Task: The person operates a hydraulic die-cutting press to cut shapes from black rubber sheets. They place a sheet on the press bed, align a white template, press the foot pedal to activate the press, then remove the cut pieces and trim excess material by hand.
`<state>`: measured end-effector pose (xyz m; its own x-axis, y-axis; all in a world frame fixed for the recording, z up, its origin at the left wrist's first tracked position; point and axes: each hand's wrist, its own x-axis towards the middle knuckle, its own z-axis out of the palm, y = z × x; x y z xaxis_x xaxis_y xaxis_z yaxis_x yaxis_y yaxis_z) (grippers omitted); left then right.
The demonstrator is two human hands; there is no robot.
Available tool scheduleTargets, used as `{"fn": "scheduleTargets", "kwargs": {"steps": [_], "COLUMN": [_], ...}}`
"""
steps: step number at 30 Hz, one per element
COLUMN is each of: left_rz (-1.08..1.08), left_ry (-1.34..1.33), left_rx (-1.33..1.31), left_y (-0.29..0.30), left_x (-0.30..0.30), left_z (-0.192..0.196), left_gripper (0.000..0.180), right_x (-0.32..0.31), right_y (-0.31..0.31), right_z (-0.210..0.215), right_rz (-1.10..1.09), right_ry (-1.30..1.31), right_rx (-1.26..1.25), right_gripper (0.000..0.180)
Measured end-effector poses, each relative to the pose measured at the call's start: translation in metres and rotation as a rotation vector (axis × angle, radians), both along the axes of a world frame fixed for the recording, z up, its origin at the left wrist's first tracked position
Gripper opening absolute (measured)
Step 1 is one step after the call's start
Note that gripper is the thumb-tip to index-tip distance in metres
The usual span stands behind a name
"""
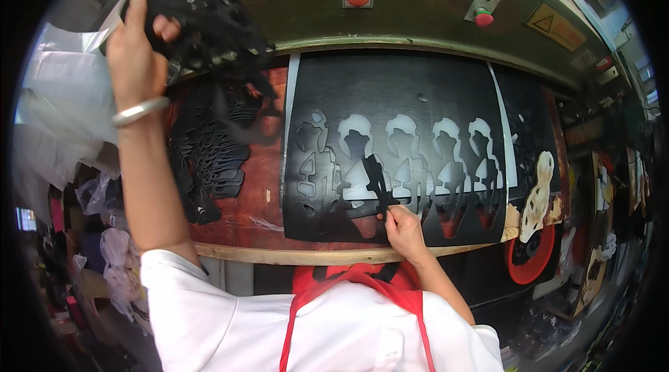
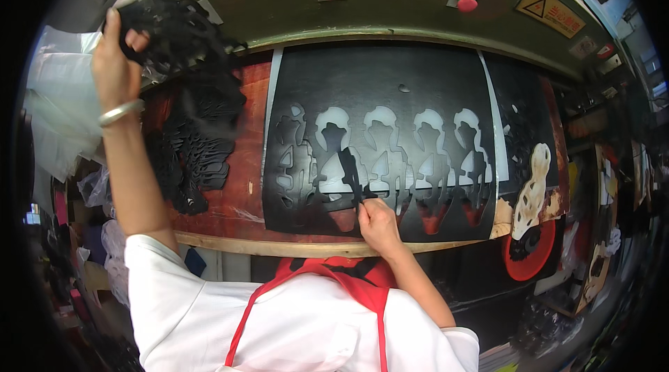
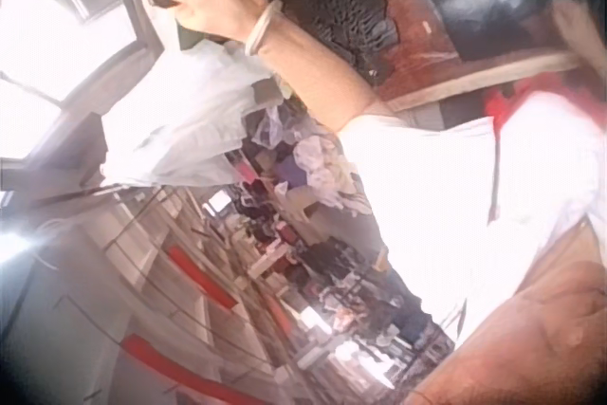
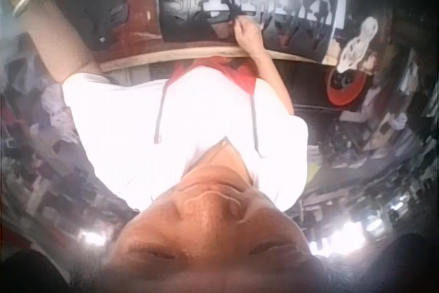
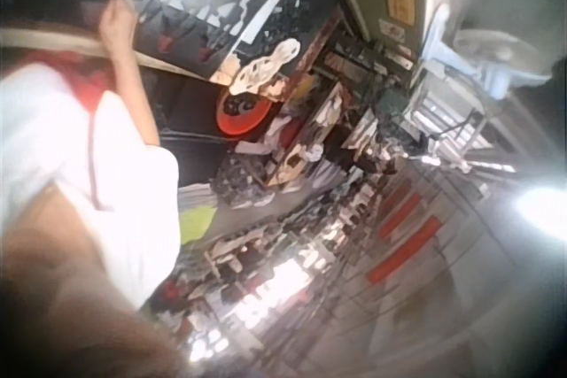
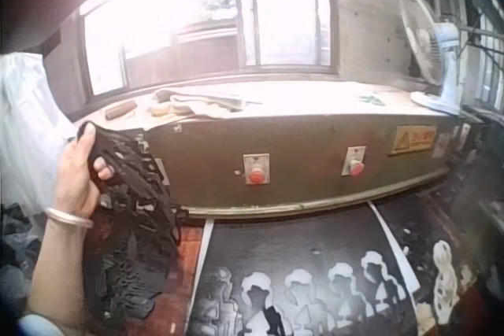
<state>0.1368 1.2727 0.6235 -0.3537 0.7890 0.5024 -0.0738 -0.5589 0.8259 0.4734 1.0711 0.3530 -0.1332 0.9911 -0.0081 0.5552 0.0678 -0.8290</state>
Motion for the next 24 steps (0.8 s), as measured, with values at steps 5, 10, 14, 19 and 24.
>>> {"fn": "scheduleTargets", "kwargs": {"steps": [5, 10, 14, 19, 24], "left_rz": [-0.081, 0.004, -0.553, -0.688, -0.585], "left_ry": [0.375, 1.020, 1.104, 1.135, 0.830], "left_rx": [-0.006, 0.197, 0.245, 0.213, -0.010], "left_y": [-0.013, -0.071, -0.143, -0.173, -0.157], "left_x": [-0.013, 0.009, 0.062, 0.052, 0.050], "left_z": [0.037, -0.065, -0.196, -0.260, -0.259], "left_gripper": [0.029, 0.033, 0.030, 0.032, 0.027], "right_x": [-0.005, -0.019, -0.024, -0.035, -0.046], "right_y": [0.008, 0.018, 0.035, 0.032, 0.026], "right_z": [0.021, 0.010, -0.013, -0.019, -0.003], "right_rz": [0.333, 0.436, 0.598, 0.550, 0.492], "right_ry": [0.206, 0.645, 0.804, 1.179, 1.371], "right_rx": [-0.147, -0.574, -0.725, -0.816, -0.709], "right_gripper": [0.024, 0.028, 0.032, 0.048, 0.049]}}
